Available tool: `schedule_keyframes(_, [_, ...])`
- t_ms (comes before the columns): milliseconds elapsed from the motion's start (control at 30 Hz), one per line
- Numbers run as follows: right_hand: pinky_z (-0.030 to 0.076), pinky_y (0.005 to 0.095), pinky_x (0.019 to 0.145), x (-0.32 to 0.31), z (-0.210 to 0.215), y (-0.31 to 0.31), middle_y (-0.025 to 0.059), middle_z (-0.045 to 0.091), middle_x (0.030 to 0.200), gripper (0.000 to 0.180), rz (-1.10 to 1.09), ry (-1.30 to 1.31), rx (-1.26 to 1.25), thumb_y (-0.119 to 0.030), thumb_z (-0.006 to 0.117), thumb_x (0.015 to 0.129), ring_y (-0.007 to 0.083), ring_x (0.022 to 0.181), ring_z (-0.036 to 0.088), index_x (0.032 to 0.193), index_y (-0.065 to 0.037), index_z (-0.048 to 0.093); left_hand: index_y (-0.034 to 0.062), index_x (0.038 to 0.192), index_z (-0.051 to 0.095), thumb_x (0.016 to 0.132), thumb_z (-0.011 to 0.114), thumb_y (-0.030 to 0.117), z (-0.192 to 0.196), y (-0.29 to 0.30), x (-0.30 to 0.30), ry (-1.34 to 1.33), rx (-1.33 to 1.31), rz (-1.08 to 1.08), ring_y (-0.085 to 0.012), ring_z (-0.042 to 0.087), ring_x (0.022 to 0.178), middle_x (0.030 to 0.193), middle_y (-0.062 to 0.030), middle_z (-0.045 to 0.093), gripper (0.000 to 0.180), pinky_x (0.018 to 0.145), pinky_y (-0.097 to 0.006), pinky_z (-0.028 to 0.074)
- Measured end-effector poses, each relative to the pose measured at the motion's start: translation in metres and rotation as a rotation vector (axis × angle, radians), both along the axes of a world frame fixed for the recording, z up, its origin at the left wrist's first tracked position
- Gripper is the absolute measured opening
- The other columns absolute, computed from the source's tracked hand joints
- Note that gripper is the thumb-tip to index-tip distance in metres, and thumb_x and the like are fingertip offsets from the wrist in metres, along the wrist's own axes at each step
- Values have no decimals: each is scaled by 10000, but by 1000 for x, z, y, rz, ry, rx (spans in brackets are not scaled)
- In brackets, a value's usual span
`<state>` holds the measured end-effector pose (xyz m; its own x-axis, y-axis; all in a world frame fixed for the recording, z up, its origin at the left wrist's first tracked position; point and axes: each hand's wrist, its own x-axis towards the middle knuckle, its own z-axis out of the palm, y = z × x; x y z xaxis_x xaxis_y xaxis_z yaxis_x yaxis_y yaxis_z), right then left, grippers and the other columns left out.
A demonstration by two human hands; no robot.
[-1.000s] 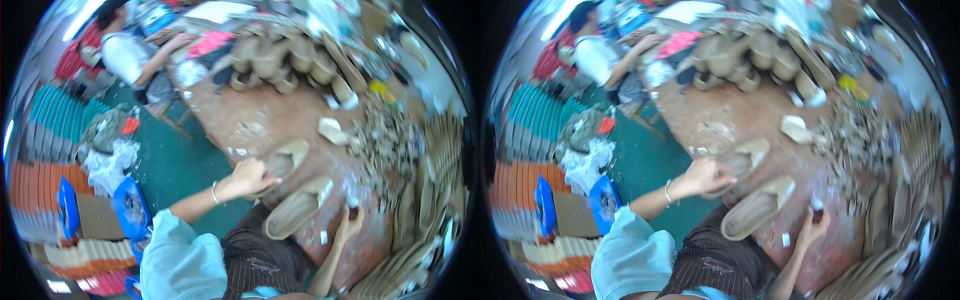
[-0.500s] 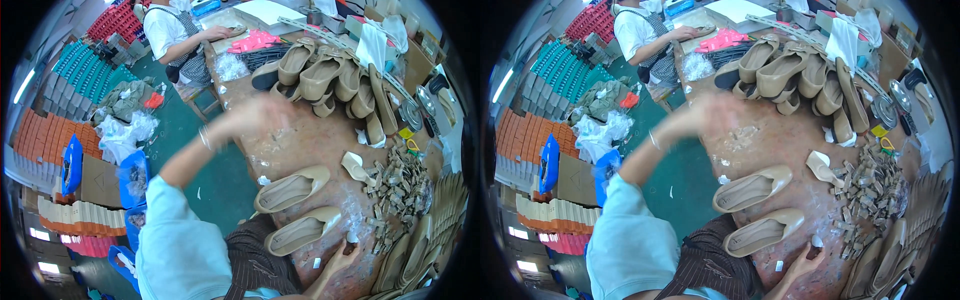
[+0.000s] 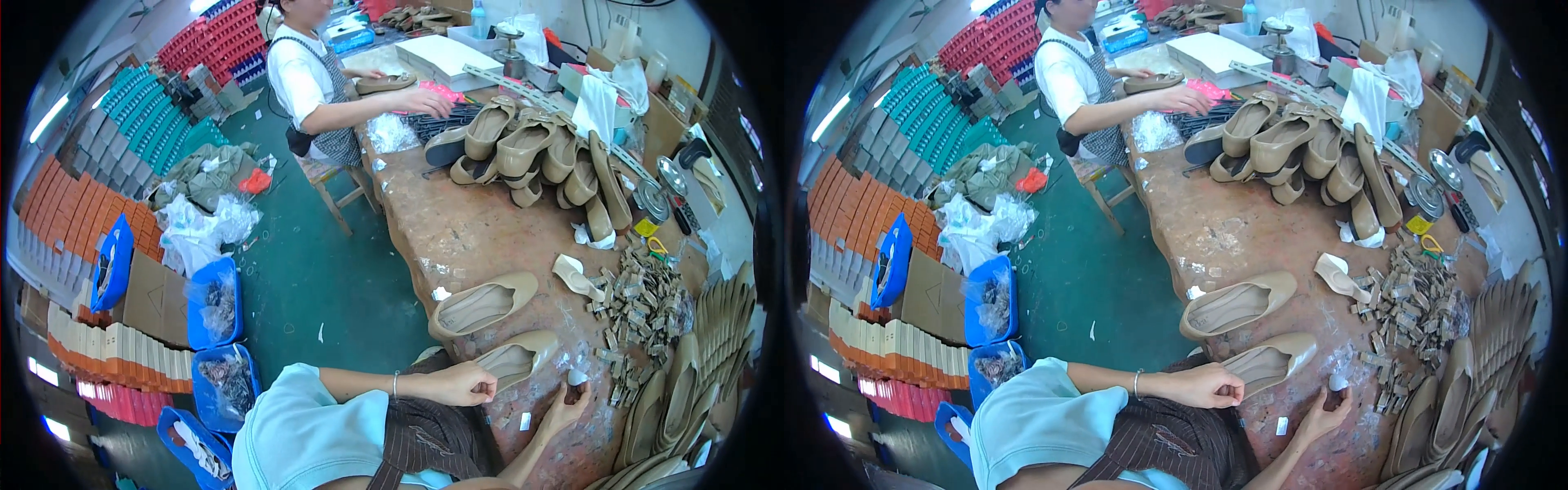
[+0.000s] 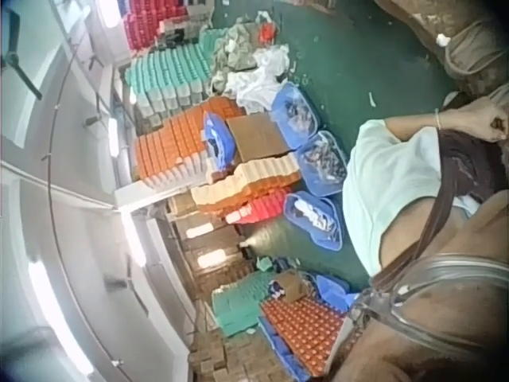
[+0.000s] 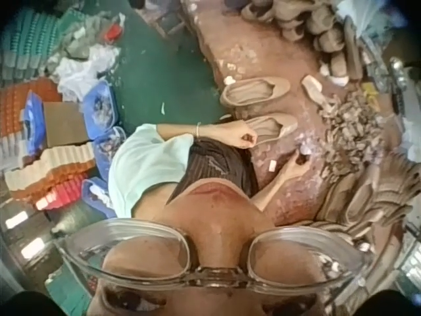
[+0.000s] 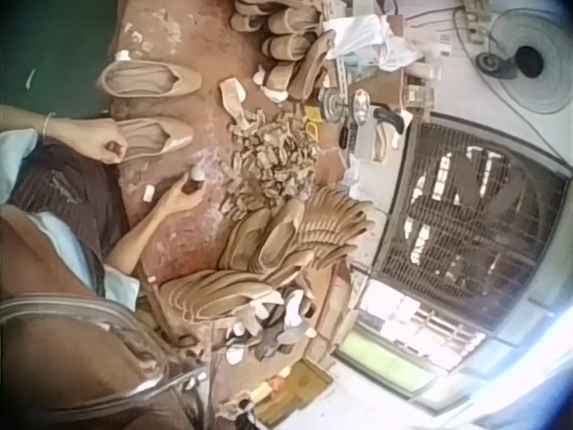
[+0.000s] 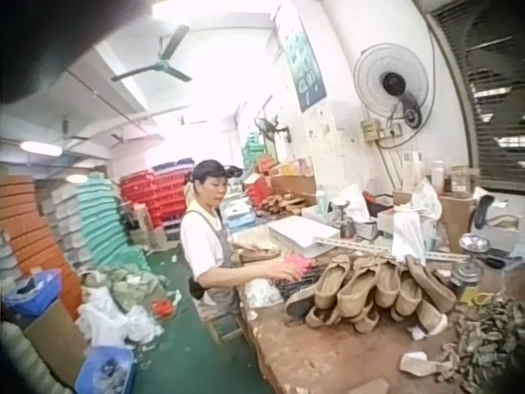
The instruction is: Attaching decorative buckles to women's shoes using glue.
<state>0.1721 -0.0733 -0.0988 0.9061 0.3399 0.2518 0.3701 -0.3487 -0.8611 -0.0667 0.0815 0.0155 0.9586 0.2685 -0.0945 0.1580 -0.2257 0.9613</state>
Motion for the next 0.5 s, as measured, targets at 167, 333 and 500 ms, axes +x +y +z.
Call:
schedule_keyframes(167, [431,383,895,-3,7,2,160,592,1063,486,36,-56,11,-35,707,750,288,997,562,1204,10,539,-2,959,587,839,618,104,3,-29,7,85,75,19,-239,618,790,910,-119,589,163,694,-366,501])
schedule_keyframes(333, [463,344,873,-2,1,-6,135,588,1083,456,40,-115,-80,-16,680,782,238,987,578,1212,3,532,2,1162,538,840,620,138,-7,-48,7,59,241,1,-350,536,1052,1116,-167,532,359,905,-423,426])
schedule_keyframes(500, [472,343,858,-4,-1,-11,145,603,1062,471,10,-93,-30,-46,718,755,250,961,594,1196,-1,556,-32,1326,417,841,636,165,-18,-54,3,25,247,87,-355,470,1201,1297,-212,469,568,1013,-399,380])
